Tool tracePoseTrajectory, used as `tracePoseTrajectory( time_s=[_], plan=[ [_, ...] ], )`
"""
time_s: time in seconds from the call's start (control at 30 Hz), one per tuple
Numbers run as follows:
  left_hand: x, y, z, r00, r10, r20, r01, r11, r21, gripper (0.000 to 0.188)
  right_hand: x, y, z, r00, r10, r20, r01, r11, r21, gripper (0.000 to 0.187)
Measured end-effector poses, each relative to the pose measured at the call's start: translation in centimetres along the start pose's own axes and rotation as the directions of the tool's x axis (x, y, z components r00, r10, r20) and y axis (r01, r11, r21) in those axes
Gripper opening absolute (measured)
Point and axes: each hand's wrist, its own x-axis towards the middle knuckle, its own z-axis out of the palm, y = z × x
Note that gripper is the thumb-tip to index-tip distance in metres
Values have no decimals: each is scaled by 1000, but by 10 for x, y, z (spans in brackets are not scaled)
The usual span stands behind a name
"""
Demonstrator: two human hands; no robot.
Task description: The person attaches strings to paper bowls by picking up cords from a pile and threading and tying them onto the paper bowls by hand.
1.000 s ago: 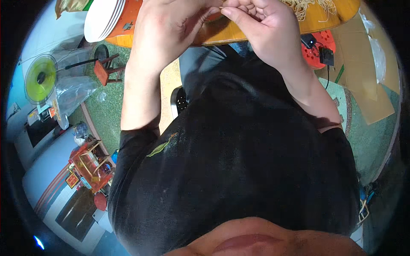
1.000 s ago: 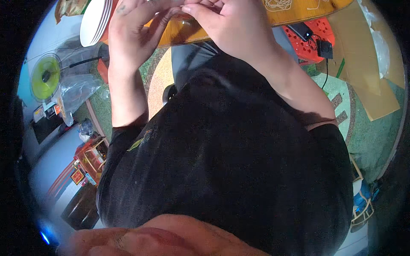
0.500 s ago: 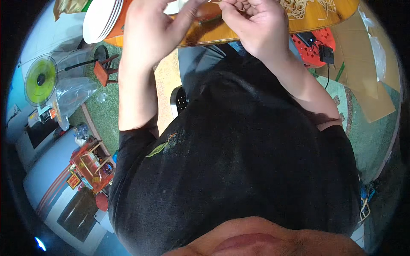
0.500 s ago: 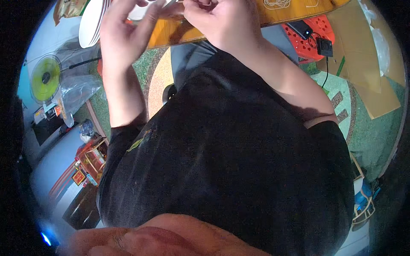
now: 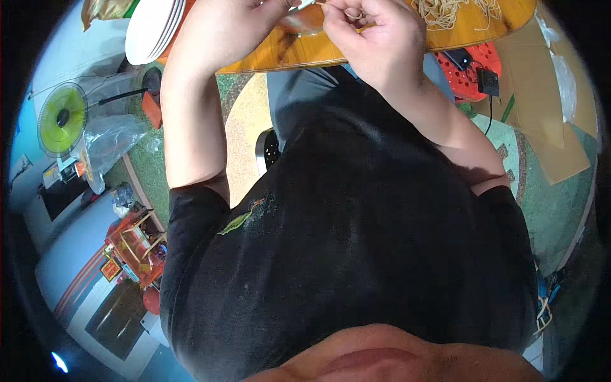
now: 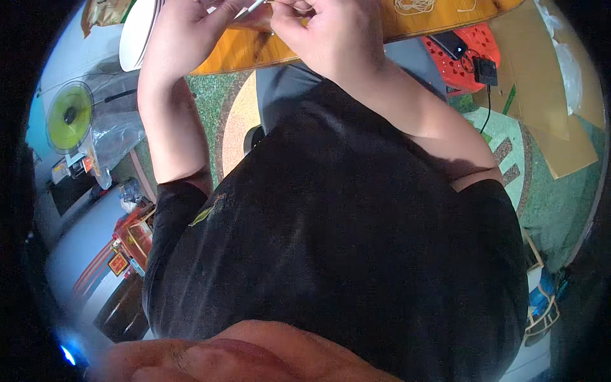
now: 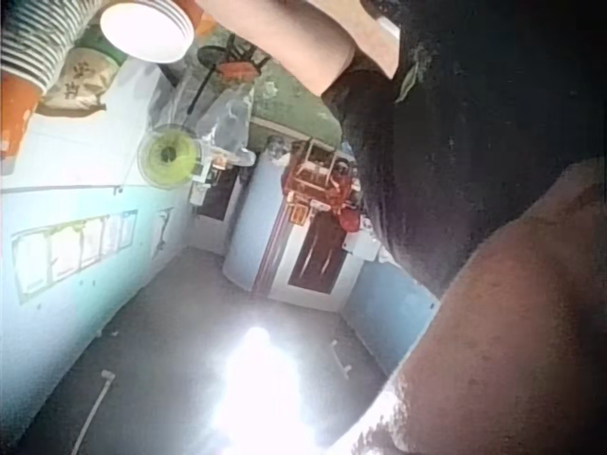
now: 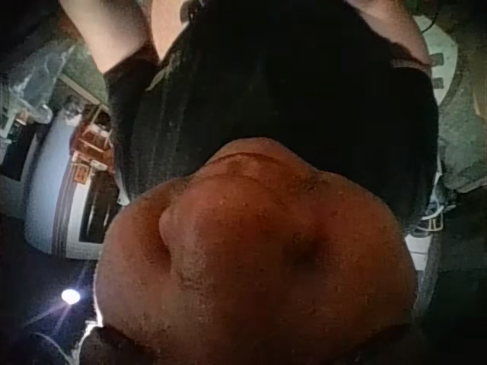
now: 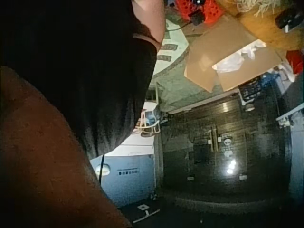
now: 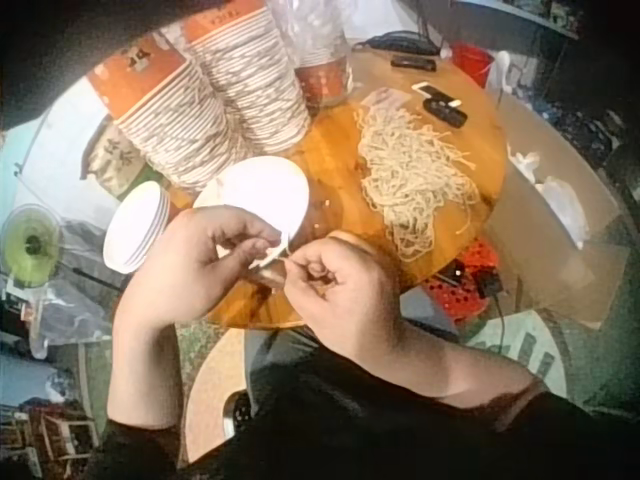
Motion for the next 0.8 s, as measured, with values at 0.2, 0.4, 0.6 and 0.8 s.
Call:
tracePoseTrajectory(
  time_s=[0.2, 0.4, 0.6, 0.8],
  plan=[
    [4, -7, -2, 998, 1, 68, 4, 998, -69, 14, -1, 5, 5, 1000, 13, -18, -13, 1000, 11, 14],
    [11, -13, -5, 983, 55, 175, -24, 985, -173, 15, -3, 1, 4, 1000, 19, -15, -19, 1000, 16, 13],
    [16, -19, 0, 976, -33, 215, 119, 909, -400, 14, -4, 2, 5, 999, -1, -53, 0, 1000, -17, 14],
    [14, -27, 11, 995, 31, 91, 5, 928, -372, 17, 1, 3, 1, 991, -79, -105, 85, 995, 45, 14]
  ],
)
